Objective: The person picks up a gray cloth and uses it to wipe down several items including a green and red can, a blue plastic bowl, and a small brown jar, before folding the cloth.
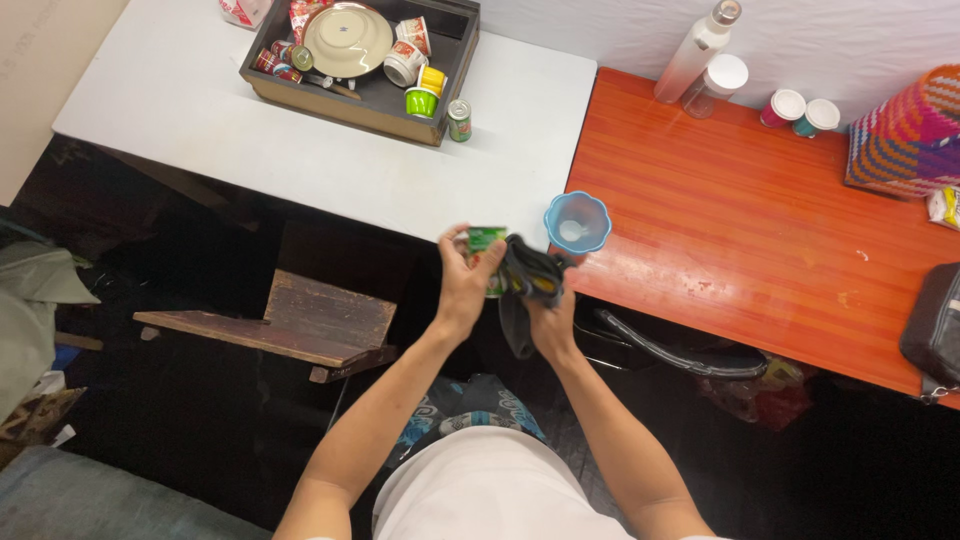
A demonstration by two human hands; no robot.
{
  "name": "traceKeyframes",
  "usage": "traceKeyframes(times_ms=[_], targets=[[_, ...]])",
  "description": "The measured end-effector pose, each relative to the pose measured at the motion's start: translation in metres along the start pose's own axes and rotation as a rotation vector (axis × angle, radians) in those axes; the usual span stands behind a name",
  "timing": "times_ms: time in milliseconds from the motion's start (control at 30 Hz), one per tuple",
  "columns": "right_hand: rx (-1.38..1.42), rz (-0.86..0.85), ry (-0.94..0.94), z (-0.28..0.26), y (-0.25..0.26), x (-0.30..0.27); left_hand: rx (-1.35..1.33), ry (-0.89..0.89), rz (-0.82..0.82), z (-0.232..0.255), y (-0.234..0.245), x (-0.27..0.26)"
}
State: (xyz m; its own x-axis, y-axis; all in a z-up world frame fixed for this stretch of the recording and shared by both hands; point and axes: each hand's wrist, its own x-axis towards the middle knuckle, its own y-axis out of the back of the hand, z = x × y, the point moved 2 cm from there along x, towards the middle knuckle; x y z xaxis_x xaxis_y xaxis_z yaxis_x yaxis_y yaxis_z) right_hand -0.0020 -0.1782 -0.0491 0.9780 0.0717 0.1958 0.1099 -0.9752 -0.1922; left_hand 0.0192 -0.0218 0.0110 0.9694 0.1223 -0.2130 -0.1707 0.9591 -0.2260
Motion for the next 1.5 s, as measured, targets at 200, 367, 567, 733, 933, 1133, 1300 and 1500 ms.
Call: traceKeyframes(times_ms=[200, 367, 567, 733, 933, 1133, 1300, 1500], targets=[[0.038, 0.314, 0.019, 0.017, 0.009, 0.009, 0.124, -0.025, -0.168, -0.016, -0.015, -0.007], [-0.19, 0.112, 0.005, 0.012, 0.001, -0.008, 0.268, -0.171, -0.032, -0.001, -0.001, 0.007], [-0.226, 0.064, -0.053, -0.028, 0.024, 0.029, 0.717, -0.435, -0.313, 0.034, 0.012, -0.012], [-0.453, -0.098, 0.014, -0.047, 0.005, 0.022, 0.845, -0.573, -0.284, 0.057, 0.026, -0.009], [-0.22, -0.062, 0.033, -0.025, -0.01, 0.025, 0.883, -0.693, -0.311, 0.063, 0.04, -0.011], [-0.082, 0.018, 0.068, 0.017, -0.046, 0.049, 0.347, -0.286, -0.221, 0.028, 0.063, 0.029], [-0.081, 0.12, 0.022, 0.034, -0.103, 0.091, 0.157, -0.231, -0.017, 0.021, 0.082, 0.081], [-0.013, -0.116, -0.021, 0.049, -0.151, 0.118, -0.019, -0.183, 0.108, 0.022, 0.142, 0.12]])
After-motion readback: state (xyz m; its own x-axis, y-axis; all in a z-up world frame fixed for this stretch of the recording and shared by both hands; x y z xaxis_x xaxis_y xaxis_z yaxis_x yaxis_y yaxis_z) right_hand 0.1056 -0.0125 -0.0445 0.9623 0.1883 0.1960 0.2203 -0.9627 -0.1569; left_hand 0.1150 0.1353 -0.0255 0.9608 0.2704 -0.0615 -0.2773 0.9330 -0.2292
